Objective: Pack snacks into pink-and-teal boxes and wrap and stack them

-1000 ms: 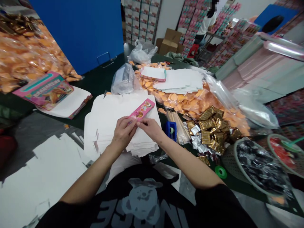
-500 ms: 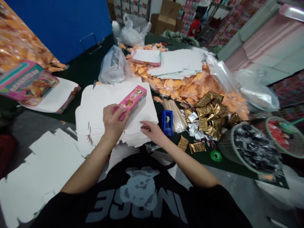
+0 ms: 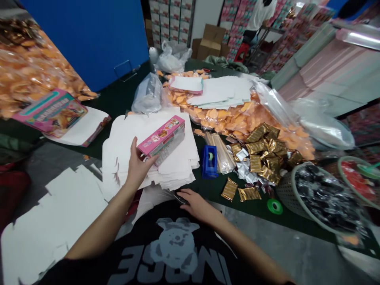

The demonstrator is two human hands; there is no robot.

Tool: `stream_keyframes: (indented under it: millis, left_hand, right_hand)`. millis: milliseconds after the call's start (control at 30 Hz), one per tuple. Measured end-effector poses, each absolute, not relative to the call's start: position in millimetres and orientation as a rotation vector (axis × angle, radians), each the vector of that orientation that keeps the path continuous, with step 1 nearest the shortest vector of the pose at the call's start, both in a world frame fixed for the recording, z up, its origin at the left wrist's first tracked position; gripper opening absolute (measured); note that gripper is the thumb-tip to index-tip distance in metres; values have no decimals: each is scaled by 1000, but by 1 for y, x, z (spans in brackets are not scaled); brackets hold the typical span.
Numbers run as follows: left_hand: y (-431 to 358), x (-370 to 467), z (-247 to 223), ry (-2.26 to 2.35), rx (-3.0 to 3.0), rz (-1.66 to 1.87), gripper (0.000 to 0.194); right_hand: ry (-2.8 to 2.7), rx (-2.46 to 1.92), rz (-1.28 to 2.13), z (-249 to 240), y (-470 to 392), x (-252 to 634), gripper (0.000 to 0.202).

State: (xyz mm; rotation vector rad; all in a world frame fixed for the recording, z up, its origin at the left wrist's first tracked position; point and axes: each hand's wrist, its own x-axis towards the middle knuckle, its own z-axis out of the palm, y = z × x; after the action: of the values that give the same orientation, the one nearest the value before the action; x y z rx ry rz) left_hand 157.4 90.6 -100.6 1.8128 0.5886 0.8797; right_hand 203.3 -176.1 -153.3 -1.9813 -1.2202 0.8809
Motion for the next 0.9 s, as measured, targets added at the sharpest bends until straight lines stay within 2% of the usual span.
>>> stream_keyframes:
  millis: [67,133,267,367,433,533,600,767,900]
  left_hand:
    - [90,155,-106,568,1716,885,75]
    - [89,149,-107,532,1750,952,62]
    - [90,130,-106,290,2171,1156,51]
    - [101,110,-111,-77,2508,1267,37]
    - [111,96,-115,-151,2658,1311,38]
    - [127,78,-117,99,2774,1286,46]
    - [135,70,-119,187,2781,1208,49]
    - [142,62,-138,73,2807,1057,49]
    - [142,61,-155,63,2770,1045,50]
  right_hand:
    - [-1053,-1856,821,-138,-167,214,39]
    - [-799,-1671,791,-120,-155,229,40]
    - [-296,-1170,833,-88,-124,268,71]
    - [-152,-1023,869,-75,-98,292,76]
    - [-132,-1023,896,-74,-80,299,66]
    - [-124,-1002,875,-84,-53,299,51]
    - [-134,-992,856,-92,-35,296,51]
    - [-117,-1163,901,-103,-1,301,57]
    - [-285,-1526,679,-104,13,314,63]
